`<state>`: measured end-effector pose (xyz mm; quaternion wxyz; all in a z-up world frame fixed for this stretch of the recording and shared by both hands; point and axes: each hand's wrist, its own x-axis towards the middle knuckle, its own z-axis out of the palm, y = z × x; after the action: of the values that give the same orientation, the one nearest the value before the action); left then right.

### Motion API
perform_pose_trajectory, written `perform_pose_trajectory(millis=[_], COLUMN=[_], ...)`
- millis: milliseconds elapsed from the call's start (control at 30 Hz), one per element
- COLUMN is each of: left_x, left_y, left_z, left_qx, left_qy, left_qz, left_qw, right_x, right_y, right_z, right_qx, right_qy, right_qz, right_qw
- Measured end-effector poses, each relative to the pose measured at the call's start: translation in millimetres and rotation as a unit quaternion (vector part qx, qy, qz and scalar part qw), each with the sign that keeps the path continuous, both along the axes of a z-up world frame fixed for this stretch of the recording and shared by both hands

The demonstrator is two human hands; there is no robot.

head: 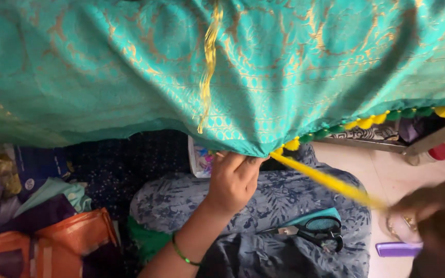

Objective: The person is tying decorative yellow tassels and green threads to the edge of a green saree.

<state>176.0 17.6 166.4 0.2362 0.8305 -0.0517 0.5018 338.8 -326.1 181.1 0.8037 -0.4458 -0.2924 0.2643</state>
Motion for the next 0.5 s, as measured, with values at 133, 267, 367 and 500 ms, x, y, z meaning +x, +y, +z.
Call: perform_pose_trajectory(millis=[133, 267, 367, 500], left_x=[5, 15, 12, 11], left_y=[-12, -33, -26, -26], left_z=[12, -26, -30, -41], left_qx=[0.017, -0.580, -0.721, -0.721], left_qy=[-0.021, 0.115, 0.148, 0.146], left_qz=[0.063, -0.232, -0.284, -0.273], left_qw=[0.998, 0.773, 0.615, 0.620], right_x=[-68, -113, -89, -47], right_y=[30, 106, 147, 195], right_z=[-113, -131, -102, -72], right_qx=[-0.014, -0.158, -0.141, -0.077], right_qy=[0.094, 0.075, -0.100, -0.061], right_qz=[0.103, 0.031, -0.049, -0.062], right_qw=[0.990, 0.984, 0.984, 0.993])
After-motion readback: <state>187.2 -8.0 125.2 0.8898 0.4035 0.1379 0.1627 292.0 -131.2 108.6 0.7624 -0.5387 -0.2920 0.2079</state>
